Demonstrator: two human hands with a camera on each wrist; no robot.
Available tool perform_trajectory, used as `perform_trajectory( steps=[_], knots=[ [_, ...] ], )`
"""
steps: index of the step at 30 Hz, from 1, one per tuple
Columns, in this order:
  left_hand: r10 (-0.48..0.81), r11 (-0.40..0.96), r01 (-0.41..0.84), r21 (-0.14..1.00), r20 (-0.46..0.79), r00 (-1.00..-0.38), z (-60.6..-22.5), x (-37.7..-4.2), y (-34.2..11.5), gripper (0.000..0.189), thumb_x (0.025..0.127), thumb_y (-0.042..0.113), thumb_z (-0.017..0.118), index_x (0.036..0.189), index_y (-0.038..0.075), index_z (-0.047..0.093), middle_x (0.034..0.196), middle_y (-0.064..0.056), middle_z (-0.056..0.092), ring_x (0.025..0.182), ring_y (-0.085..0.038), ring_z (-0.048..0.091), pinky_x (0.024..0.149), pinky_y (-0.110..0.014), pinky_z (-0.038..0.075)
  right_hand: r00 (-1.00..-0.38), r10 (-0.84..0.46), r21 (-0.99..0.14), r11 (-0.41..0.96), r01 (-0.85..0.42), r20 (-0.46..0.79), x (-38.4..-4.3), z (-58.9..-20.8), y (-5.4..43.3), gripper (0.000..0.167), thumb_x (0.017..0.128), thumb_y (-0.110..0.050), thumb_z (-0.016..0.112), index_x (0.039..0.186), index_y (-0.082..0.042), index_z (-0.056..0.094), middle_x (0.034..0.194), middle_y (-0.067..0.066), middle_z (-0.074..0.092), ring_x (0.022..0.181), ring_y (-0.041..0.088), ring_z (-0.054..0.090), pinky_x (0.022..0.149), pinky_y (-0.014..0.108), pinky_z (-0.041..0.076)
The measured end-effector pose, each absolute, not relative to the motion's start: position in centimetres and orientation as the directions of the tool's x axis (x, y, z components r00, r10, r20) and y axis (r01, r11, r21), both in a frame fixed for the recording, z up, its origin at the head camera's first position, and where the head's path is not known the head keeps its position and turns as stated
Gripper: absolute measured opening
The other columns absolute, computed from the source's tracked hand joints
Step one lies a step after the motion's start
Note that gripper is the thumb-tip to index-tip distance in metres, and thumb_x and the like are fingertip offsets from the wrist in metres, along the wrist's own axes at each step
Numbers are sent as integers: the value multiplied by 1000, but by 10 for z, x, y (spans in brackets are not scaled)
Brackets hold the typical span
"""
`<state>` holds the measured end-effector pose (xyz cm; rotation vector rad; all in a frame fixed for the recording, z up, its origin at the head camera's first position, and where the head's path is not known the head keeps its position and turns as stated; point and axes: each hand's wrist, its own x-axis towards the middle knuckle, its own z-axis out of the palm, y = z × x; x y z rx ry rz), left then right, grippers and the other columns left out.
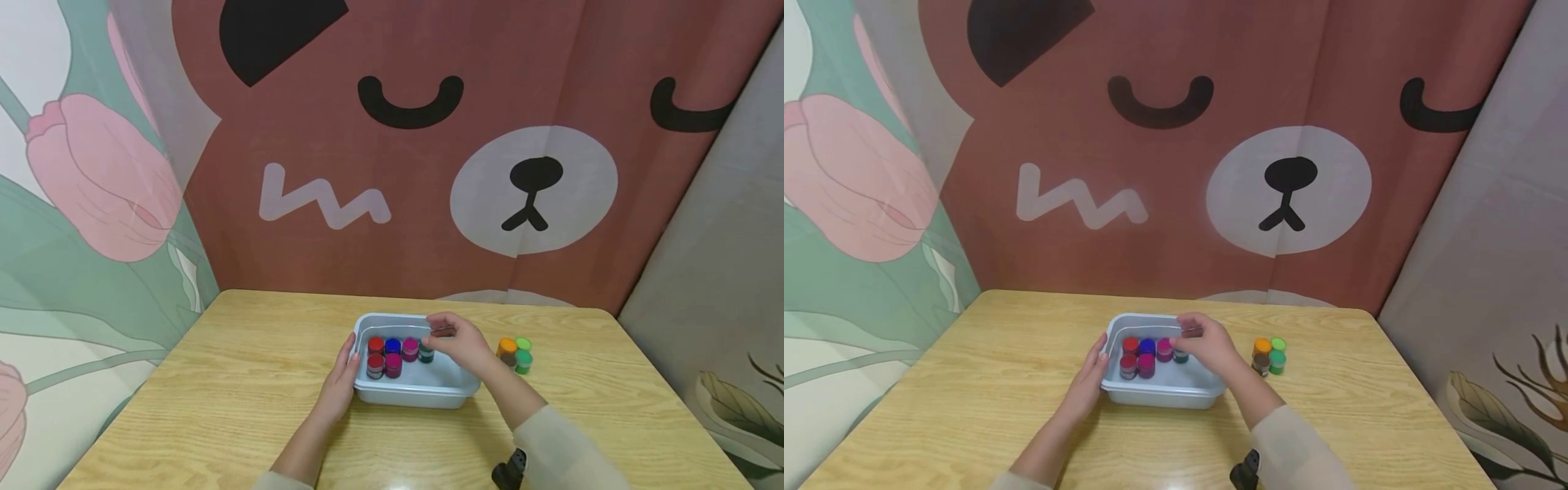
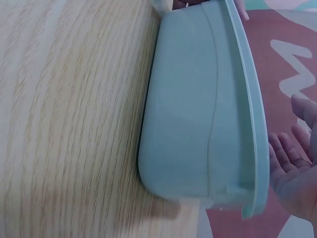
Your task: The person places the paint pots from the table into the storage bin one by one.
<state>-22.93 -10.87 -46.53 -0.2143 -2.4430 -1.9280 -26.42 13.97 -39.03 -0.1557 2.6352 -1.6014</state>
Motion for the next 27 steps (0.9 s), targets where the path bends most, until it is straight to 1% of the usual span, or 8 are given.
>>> perform_trajectory(
  steps=[3,9,17,23,27],
  knots=[
    [97,225,124,966,104,-990,-465,-230,-108,55,107,34,35,157,15,22,161,-18,25,148,-44,21,117,-66,17,-994,-105,-888,455,-61,14,-261,-390,152,43,88,-20,74,128,-9,61,122,13,64,112,26,63,92,37,57],
    [89,230,126,965,108,-990,-466,-230,-108,56,107,36,35,157,16,23,161,-18,25,147,-44,22,116,-67,17,-997,-64,-880,470,-66,41,-256,-388,174,46,89,-20,72,130,-7,58,128,17,61,117,31,61,92,37,57],
    [80,243,121,962,104,-991,-468,-230,-109,56,106,37,35,157,16,23,161,-19,26,147,-45,23,116,-68,18,-996,-30,-858,508,-84,80,-249,-390,205,47,91,-23,70,133,-7,55,129,18,59,121,34,58,94,41,56],
    [81,220,127,967,111,-991,-467,-230,-109,55,107,35,35,157,16,24,161,-16,25,148,-43,21,117,-66,16,-998,16,-854,518,-46,64,-243,-394,227,56,91,-36,70,136,-8,52,133,18,57,125,35,54,88,37,57],
    [82,220,128,967,113,-990,-467,-230,-108,55,107,37,35,157,17,24,161,-16,25,148,-42,21,118,-65,16,-996,47,-843,537,-39,75,-239,-399,241,58,91,-39,68,138,-8,52,135,18,56,126,34,53,94,39,55]
  ],
)
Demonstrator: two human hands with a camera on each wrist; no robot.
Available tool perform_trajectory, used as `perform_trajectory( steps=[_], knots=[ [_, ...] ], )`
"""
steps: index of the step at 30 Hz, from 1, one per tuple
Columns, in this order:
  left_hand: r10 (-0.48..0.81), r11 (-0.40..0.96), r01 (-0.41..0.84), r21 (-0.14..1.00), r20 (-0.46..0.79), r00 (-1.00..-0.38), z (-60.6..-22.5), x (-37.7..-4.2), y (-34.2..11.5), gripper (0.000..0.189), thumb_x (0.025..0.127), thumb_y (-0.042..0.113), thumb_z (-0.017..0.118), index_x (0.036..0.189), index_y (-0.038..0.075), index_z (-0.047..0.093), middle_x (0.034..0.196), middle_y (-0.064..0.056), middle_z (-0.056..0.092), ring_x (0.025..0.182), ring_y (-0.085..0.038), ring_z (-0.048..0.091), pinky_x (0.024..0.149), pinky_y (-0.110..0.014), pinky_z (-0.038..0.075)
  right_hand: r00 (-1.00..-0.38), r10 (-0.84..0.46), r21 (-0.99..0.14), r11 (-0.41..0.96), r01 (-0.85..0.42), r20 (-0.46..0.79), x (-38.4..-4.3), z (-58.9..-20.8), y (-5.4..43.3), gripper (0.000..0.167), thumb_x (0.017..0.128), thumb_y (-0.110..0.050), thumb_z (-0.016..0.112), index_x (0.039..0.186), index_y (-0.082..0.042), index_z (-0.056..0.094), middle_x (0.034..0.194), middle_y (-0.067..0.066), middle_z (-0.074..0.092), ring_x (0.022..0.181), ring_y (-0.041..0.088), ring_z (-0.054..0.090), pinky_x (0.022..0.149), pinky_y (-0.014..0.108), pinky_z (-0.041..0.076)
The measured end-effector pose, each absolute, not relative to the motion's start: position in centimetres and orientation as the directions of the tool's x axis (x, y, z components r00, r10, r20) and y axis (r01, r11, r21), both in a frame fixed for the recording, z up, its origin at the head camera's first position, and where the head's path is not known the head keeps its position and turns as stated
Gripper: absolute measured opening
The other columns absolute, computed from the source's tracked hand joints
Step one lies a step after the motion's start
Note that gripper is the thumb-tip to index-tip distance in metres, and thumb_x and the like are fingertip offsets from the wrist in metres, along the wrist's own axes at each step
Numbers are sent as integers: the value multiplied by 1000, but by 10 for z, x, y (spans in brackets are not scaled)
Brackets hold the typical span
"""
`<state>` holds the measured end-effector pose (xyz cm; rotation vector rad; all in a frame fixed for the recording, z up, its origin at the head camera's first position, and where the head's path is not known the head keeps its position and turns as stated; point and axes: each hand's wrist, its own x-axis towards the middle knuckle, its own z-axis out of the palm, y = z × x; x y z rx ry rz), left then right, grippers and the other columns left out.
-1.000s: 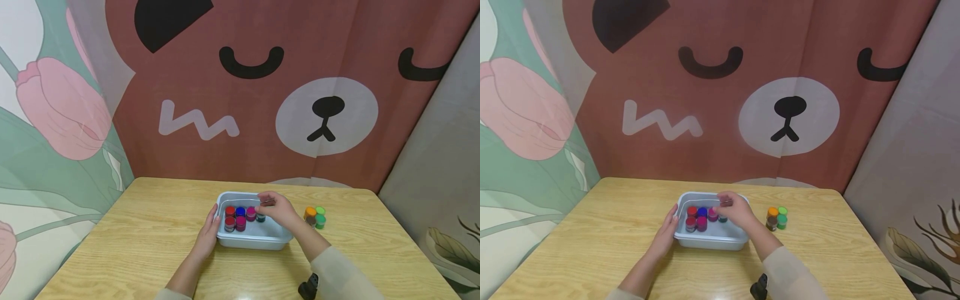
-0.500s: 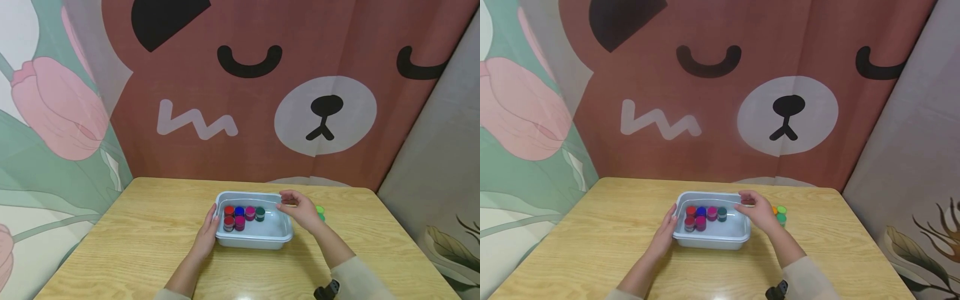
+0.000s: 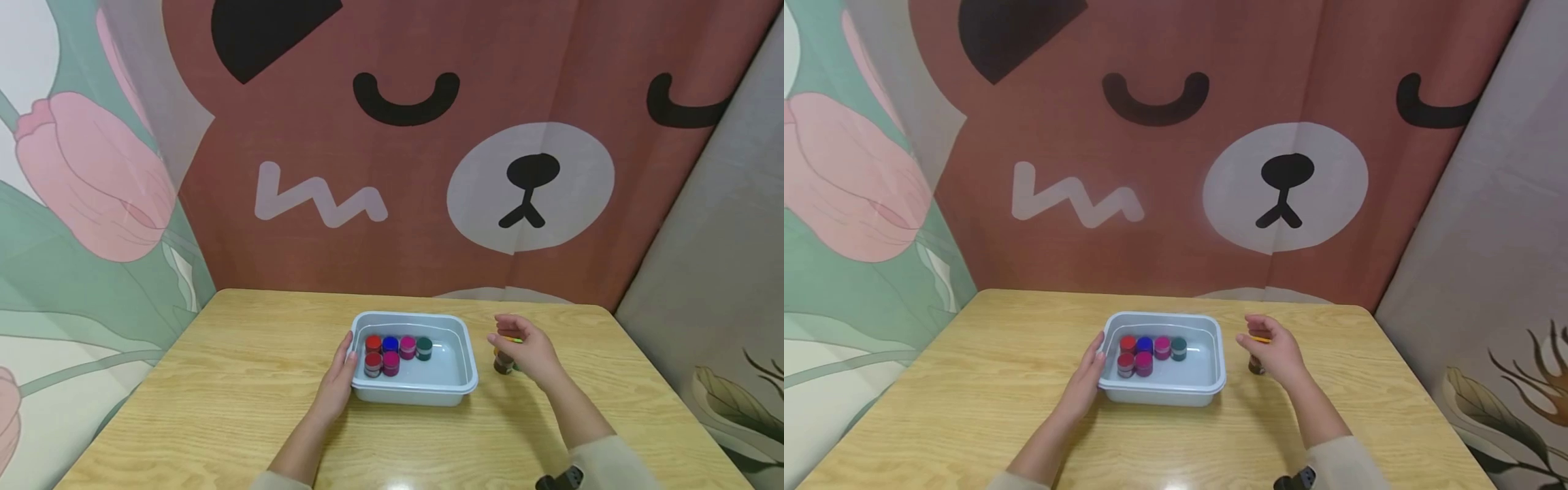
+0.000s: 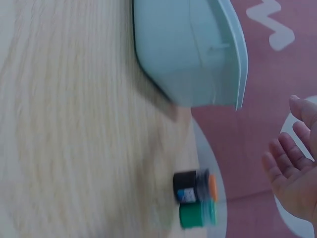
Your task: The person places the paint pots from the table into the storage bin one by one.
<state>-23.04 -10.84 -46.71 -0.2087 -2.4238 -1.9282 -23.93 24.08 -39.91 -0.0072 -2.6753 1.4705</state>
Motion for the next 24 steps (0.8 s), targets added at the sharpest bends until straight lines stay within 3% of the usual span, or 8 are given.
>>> perform_trajectory(
  steps=[6,15,24],
  knots=[
    [87,221,114,969,97,-992,-467,-231,-109,55,107,38,34,157,18,23,162,-16,24,148,-43,20,117,-66,15,-993,85,-834,552,-24,85,-233,-409,257,58,93,-37,67,140,-7,50,137,20,53,127,35,51,97,39,50],
    [88,229,104,968,86,-992,-468,-232,-109,55,107,39,33,157,19,22,162,-15,23,148,-42,20,117,-66,16,-993,116,-841,538,62,0,-230,-428,274,63,96,-36,63,145,-5,41,147,23,43,135,38,41,104,51,47],
    [93,228,79,971,59,-994,-468,-231,-110,56,106,41,34,158,24,21,163,-12,22,150,-41,17,118,-66,14,-989,142,-842,526,118,-50,-230,-444,285,70,95,-41,63,148,-4,36,150,23,38,137,39,37,106,53,43]
  ],
)
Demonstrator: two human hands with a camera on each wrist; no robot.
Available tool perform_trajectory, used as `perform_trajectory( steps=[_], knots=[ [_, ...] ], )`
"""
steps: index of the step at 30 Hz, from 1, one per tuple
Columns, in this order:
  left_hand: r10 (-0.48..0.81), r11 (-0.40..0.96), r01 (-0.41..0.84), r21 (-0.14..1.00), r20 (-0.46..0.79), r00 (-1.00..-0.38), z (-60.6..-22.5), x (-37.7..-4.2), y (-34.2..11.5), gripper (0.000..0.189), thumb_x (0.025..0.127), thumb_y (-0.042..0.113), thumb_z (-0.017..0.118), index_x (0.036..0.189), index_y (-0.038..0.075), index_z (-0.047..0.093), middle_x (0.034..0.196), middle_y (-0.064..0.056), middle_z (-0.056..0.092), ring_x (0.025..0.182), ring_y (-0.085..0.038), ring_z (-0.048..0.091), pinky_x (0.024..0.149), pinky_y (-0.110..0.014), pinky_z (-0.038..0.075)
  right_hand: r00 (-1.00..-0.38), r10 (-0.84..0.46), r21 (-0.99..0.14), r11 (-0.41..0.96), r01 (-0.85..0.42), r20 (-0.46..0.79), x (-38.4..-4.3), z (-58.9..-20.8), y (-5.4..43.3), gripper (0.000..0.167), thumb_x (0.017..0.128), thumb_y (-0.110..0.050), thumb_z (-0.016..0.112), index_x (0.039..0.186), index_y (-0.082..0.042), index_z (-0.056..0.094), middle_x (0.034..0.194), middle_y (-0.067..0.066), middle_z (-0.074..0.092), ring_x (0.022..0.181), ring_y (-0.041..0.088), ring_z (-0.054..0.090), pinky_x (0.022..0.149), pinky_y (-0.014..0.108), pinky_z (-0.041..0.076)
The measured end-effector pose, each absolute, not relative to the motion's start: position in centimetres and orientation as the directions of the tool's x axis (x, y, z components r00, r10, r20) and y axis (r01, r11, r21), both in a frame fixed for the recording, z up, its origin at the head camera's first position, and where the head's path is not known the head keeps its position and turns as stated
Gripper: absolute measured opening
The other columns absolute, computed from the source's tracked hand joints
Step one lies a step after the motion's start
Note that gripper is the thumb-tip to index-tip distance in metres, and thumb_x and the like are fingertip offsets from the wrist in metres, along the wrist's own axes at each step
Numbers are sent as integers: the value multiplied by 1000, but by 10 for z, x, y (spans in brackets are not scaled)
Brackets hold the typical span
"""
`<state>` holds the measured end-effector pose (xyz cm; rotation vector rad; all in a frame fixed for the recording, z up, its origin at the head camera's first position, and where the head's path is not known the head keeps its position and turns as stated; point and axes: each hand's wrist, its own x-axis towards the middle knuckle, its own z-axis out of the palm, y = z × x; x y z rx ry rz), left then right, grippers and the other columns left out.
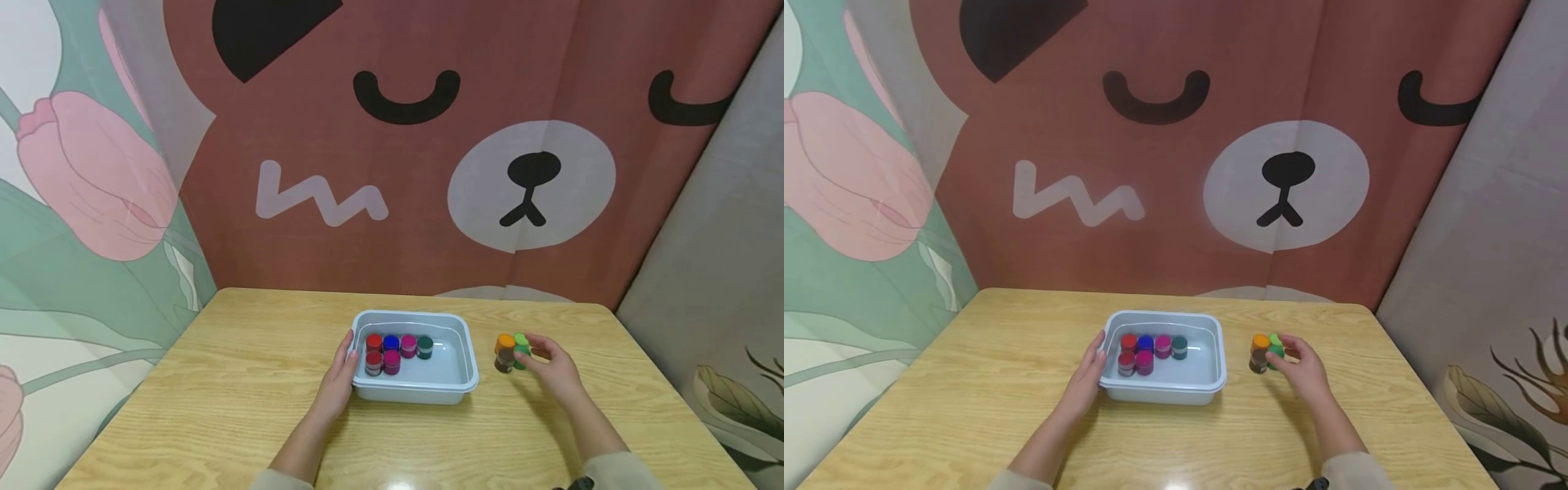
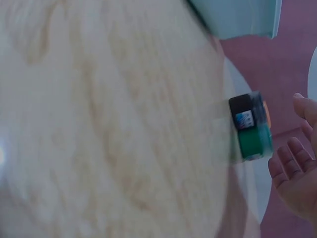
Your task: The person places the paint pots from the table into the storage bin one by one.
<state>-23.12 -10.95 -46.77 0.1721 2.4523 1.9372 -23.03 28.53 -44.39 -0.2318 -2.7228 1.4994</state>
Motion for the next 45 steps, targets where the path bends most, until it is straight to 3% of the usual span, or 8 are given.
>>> perform_trajectory(
  steps=[14,23,31,37,45],
  knots=[
    [88,233,93,968,75,-993,-470,-233,-110,55,107,40,32,157,21,22,163,-13,23,149,-41,19,118,-65,15,-987,142,-856,497,142,-81,-238,-467,297,73,95,-42,62,149,-2,32,148,26,36,135,43,38,107,53,43],
    [87,240,87,967,68,-994,-470,-233,-110,54,107,39,32,157,22,22,163,-14,23,149,-42,18,117,-67,15,-986,152,-836,532,134,-62,-243,-475,300,68,95,-39,63,144,2,38,142,26,44,129,40,46,104,45,48],
    [75,232,101,968,86,-993,-469,-233,-109,56,106,42,33,157,21,23,162,-15,24,148,-43,21,117,-67,16,-986,163,-832,539,128,-46,-245,-477,301,62,96,-33,63,141,2,42,138,25,49,125,38,50,92,27,52],
    [74,237,102,966,86,-993,-470,-234,-109,56,106,42,33,157,20,23,162,-16,25,147,-44,21,116,-68,16,-984,173,-821,555,134,-43,-243,-478,301,63,95,-35,63,142,2,42,137,25,50,125,38,51,94,29,51],
    [74,241,104,965,88,-993,-470,-233,-109,56,106,41,33,157,19,23,162,-16,24,147,-44,21,116,-68,17,-984,167,-824,547,147,-64,-239,-476,304,71,95,-42,62,146,1,39,140,25,49,126,37,49,89,23,50]
  ],
)
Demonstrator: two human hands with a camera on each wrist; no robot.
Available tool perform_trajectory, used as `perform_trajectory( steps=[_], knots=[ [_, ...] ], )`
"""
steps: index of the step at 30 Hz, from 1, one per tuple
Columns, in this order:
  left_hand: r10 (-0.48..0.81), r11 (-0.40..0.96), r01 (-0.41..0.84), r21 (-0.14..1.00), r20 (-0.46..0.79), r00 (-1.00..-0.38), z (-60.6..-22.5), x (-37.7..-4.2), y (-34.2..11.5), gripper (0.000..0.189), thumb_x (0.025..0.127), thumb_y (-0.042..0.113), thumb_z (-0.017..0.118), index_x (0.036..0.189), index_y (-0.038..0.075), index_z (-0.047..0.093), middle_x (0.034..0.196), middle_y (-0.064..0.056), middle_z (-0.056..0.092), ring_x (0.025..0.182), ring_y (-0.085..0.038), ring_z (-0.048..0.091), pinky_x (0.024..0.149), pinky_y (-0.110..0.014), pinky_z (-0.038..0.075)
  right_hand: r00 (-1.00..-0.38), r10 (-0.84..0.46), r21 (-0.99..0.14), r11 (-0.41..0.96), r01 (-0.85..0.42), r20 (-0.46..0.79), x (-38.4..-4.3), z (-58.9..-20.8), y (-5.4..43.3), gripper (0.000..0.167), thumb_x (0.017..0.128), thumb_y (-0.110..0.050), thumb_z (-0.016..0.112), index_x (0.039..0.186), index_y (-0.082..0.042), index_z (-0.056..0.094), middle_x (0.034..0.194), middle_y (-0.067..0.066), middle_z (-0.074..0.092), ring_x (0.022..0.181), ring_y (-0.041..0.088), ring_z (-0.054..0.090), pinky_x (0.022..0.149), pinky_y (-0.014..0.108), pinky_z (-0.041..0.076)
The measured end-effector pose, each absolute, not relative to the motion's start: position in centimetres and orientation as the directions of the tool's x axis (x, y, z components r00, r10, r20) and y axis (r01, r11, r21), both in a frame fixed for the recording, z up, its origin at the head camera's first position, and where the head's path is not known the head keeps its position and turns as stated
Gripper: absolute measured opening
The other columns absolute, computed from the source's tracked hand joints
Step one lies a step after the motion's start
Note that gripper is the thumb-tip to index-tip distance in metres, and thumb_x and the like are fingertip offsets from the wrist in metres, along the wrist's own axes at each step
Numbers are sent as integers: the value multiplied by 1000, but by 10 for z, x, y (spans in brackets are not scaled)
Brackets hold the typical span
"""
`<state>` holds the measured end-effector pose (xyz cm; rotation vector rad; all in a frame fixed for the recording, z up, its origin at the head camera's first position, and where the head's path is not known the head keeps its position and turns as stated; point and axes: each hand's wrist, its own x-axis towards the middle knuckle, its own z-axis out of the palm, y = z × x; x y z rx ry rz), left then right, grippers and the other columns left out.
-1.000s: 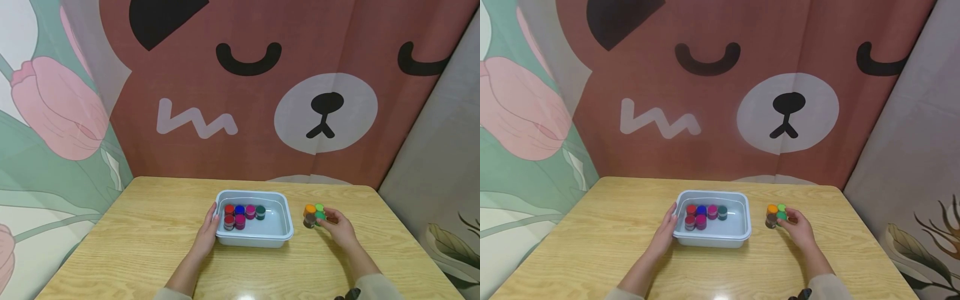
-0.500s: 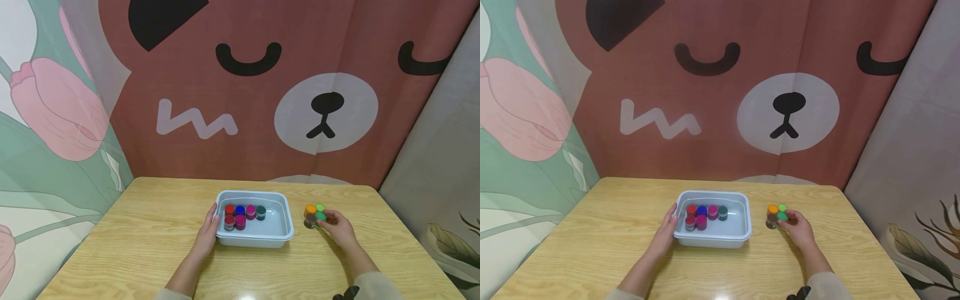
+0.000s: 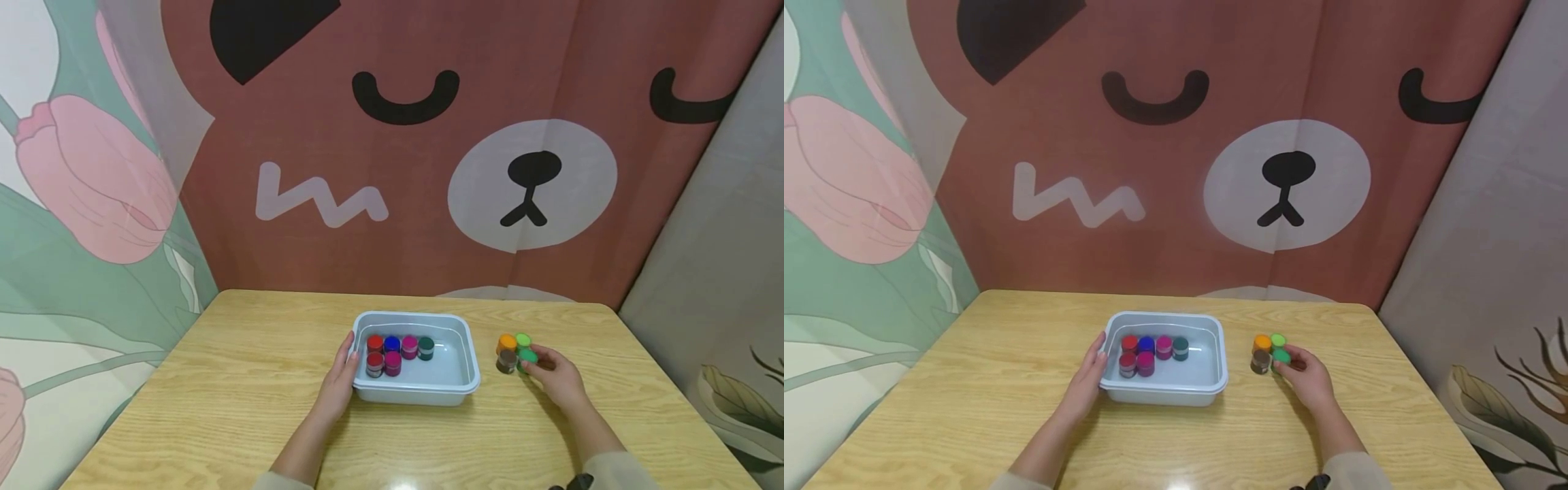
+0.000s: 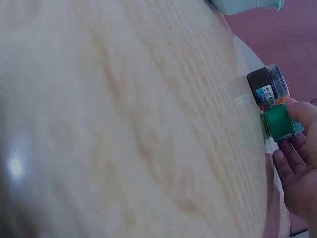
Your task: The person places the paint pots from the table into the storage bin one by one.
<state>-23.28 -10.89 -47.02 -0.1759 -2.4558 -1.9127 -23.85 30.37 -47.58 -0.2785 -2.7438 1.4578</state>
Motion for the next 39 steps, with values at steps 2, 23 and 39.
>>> perform_trajectory(
  steps=[2,23,39],
  knots=[
    [75,250,110,962,94,-993,-471,-233,-109,56,106,41,33,157,18,23,161,-16,25,147,-45,22,116,-68,17,-983,168,-824,545,153,-71,-237,-476,304,71,95,-43,61,147,0,38,142,25,47,127,37,49,93,27,50],
    [83,235,118,965,101,-991,-470,-232,-109,55,107,35,34,157,15,22,162,-17,24,147,-44,21,116,-67,18,-985,170,-828,552,96,-1,-232,-463,297,66,98,-37,59,146,2,39,141,25,42,128,40,48,88,20,48],
    [84,233,124,964,108,-991,-469,-231,-109,56,106,37,36,157,17,23,162,-17,24,148,-44,21,117,-67,17,-983,173,-841,538,45,58,-231,-441,278,68,93,-45,64,145,-7,46,136,19,54,117,31,57,79,14,51]
  ],
)
